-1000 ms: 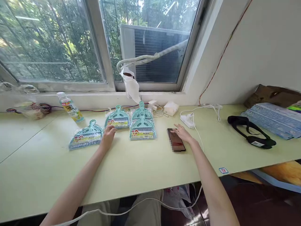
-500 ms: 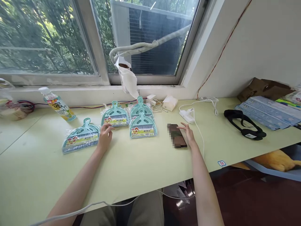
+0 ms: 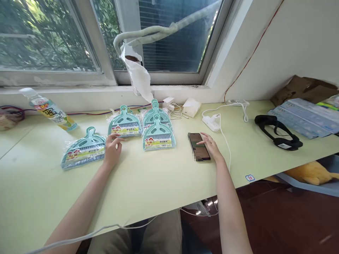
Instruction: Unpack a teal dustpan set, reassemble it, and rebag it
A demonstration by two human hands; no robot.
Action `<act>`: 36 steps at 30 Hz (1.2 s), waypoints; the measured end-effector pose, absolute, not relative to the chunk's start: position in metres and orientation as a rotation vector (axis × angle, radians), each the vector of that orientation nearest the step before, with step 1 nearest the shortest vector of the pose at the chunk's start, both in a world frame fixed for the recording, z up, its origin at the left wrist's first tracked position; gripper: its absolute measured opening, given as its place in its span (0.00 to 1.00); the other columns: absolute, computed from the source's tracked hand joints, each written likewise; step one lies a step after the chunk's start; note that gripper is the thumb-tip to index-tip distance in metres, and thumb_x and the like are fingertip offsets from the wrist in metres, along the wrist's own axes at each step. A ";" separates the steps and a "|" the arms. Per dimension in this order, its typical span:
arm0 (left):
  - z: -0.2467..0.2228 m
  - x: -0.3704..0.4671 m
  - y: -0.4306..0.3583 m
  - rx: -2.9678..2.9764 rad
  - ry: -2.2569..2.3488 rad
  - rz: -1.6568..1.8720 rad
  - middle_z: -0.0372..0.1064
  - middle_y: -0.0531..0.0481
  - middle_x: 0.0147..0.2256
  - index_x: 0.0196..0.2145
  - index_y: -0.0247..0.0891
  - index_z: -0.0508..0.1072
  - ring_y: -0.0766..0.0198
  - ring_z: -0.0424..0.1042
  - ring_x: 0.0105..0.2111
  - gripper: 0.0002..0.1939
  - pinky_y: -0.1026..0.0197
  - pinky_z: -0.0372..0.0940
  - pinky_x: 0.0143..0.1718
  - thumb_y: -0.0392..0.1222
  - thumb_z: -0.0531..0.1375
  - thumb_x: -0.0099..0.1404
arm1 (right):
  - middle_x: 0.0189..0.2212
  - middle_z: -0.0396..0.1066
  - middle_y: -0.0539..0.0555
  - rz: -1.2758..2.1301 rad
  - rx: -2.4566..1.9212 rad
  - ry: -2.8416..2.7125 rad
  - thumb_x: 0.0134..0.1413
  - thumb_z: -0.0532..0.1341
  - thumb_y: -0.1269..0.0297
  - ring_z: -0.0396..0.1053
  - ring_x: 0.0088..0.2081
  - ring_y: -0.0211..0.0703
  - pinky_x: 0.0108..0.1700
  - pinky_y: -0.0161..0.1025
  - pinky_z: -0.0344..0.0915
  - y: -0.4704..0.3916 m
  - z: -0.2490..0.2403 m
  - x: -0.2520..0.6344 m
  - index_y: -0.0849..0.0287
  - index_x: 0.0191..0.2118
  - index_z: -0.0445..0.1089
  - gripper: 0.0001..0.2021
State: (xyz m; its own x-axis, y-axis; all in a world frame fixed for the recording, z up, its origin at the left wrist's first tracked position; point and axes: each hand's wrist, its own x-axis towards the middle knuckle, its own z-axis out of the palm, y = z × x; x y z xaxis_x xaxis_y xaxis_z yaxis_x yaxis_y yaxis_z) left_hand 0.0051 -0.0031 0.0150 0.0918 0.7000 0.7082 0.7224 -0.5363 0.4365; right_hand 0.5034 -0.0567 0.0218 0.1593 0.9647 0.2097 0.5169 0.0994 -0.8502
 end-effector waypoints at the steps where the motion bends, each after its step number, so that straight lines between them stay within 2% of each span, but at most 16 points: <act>1: 0.015 0.005 -0.003 -2.305 -1.503 -1.470 0.63 0.42 0.45 0.33 0.39 0.75 0.56 0.67 0.45 0.14 0.48 0.62 0.52 0.28 0.51 0.62 | 0.59 0.66 0.47 0.629 -1.546 -1.482 0.60 0.47 0.38 0.51 0.66 0.49 0.69 0.51 0.39 -0.056 0.021 0.504 0.49 0.28 0.78 0.28; 7: 0.016 0.006 -0.004 -2.324 -1.550 -1.458 0.63 0.43 0.46 0.34 0.40 0.75 0.56 0.67 0.46 0.14 0.49 0.62 0.53 0.29 0.51 0.62 | 0.62 0.61 0.45 0.613 -1.576 -1.477 0.59 0.50 0.39 0.53 0.65 0.50 0.69 0.49 0.41 -0.053 0.015 0.509 0.49 0.27 0.77 0.26; 10: 0.016 0.006 -0.004 -2.329 -1.579 -1.463 0.62 0.43 0.45 0.34 0.40 0.75 0.57 0.67 0.46 0.14 0.49 0.61 0.54 0.29 0.51 0.62 | 0.63 0.60 0.46 0.623 -1.576 -1.427 0.59 0.50 0.39 0.52 0.66 0.49 0.69 0.49 0.41 -0.056 0.016 0.510 0.48 0.35 0.78 0.24; 14: 0.015 0.006 -0.004 -2.330 -1.578 -1.475 0.62 0.43 0.46 0.33 0.40 0.75 0.58 0.67 0.46 0.14 0.50 0.61 0.54 0.30 0.51 0.63 | 0.63 0.60 0.47 0.681 -1.582 -1.395 0.56 0.57 0.41 0.53 0.66 0.50 0.68 0.48 0.45 -0.063 0.017 0.509 0.44 0.47 0.75 0.20; 21: 0.014 0.005 -0.002 -2.345 -1.592 -1.504 0.61 0.44 0.45 0.33 0.39 0.74 0.59 0.68 0.44 0.12 0.50 0.62 0.53 0.30 0.52 0.63 | 0.62 0.60 0.48 0.654 -1.572 -1.383 0.53 0.60 0.43 0.52 0.66 0.51 0.68 0.51 0.47 -0.069 0.008 0.508 0.44 0.51 0.72 0.22; 24: 0.013 0.005 -0.002 -2.352 -1.595 -1.522 0.61 0.44 0.46 0.33 0.39 0.74 0.58 0.68 0.44 0.11 0.50 0.63 0.52 0.31 0.52 0.63 | 0.64 0.58 0.47 0.741 -1.564 -1.388 0.52 0.62 0.45 0.50 0.67 0.50 0.68 0.51 0.48 -0.079 0.011 0.506 0.43 0.56 0.67 0.26; 28: 0.012 0.005 -0.002 -2.376 -1.576 -1.531 0.61 0.43 0.46 0.34 0.39 0.74 0.58 0.68 0.45 0.11 0.51 0.64 0.50 0.32 0.52 0.63 | 0.68 0.50 0.47 0.869 -1.585 -1.417 0.47 0.67 0.48 0.46 0.69 0.51 0.68 0.50 0.49 -0.091 0.020 0.505 0.41 0.64 0.56 0.37; 36: 0.011 0.004 -0.002 -2.372 -1.588 -1.526 0.62 0.43 0.47 0.34 0.39 0.73 0.57 0.68 0.48 0.10 0.52 0.66 0.49 0.32 0.52 0.64 | 0.70 0.43 0.49 1.018 -1.587 -1.481 0.40 0.72 0.51 0.45 0.69 0.55 0.68 0.49 0.50 -0.099 0.027 0.507 0.42 0.67 0.49 0.48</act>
State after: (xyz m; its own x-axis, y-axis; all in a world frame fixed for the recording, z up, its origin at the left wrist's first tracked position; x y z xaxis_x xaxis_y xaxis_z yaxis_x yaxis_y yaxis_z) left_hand 0.0043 -0.0024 0.0111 0.0762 0.7623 0.6427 0.6728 -0.5150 0.5311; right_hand 0.5065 -0.0985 0.0265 0.0251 0.9972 -0.0699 0.4221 -0.0739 -0.9035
